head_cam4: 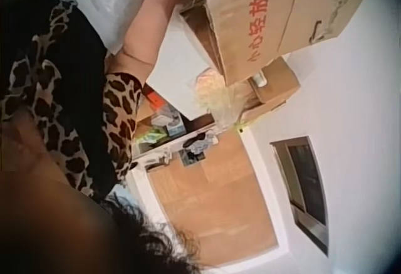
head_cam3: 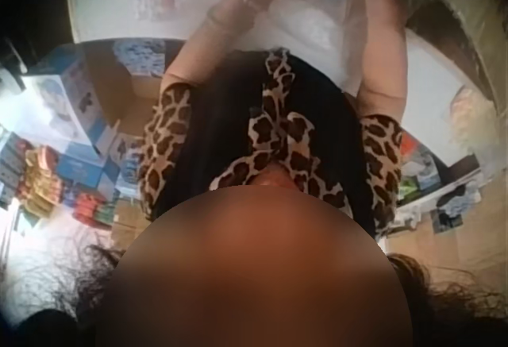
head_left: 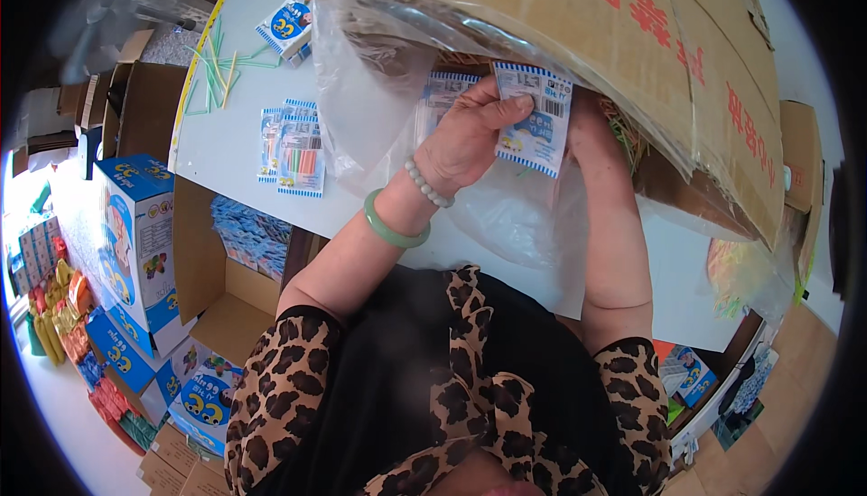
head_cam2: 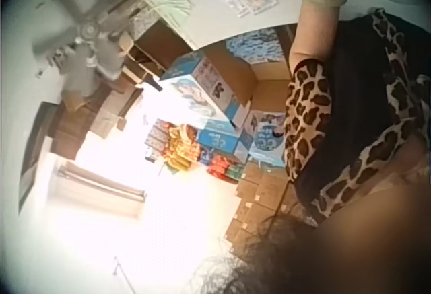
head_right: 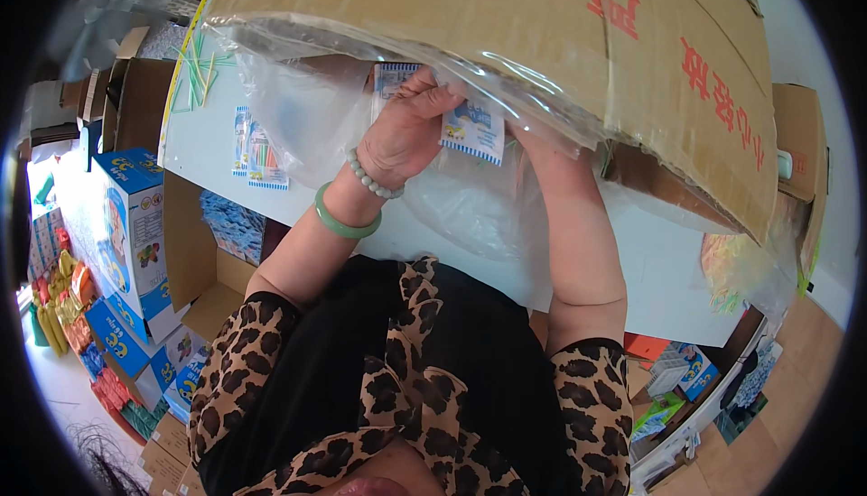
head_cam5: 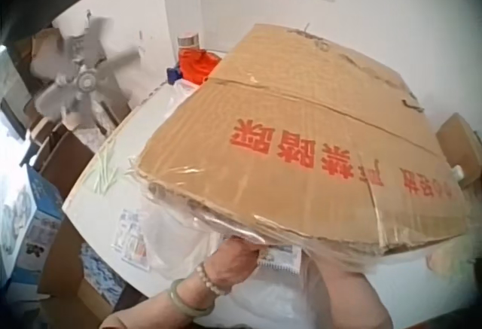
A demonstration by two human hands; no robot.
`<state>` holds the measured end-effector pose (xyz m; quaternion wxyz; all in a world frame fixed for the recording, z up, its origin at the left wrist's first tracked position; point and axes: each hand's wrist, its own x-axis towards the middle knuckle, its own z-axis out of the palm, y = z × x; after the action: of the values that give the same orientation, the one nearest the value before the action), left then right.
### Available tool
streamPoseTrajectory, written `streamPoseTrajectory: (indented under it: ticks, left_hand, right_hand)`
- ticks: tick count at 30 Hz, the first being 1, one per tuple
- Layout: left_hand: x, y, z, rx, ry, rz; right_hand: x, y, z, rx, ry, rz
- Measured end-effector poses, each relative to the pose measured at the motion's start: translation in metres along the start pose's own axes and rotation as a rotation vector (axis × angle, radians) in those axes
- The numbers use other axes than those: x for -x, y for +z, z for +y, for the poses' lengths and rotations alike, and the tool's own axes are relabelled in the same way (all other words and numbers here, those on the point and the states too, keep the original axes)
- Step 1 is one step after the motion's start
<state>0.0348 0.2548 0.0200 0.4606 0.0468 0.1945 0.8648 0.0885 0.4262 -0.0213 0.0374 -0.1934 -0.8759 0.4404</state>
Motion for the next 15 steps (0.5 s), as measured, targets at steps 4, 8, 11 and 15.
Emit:
streamPoseTrajectory:
  ticks: [4, 8, 11, 15]
  left_hand:
    - [-0.002, 0.005, -0.003, -0.252, 0.013, 0.064]
    - [0.027, 0.004, -0.004, -0.504, -0.183, 0.086]
    - [0.037, 0.007, -0.006, -0.634, -0.281, 0.051]
    - [0.052, -0.011, 0.000, -0.590, -0.329, 0.118]
  right_hand:
    - [-0.012, -0.013, -0.028, 0.054, -0.142, 0.141]
    - [-0.028, -0.007, -0.040, 0.081, -0.292, 0.262]
    - [-0.070, -0.020, 0.033, 0.800, -0.420, 0.373]
    - [-0.069, -0.012, -0.006, 0.759, -0.455, 0.299]
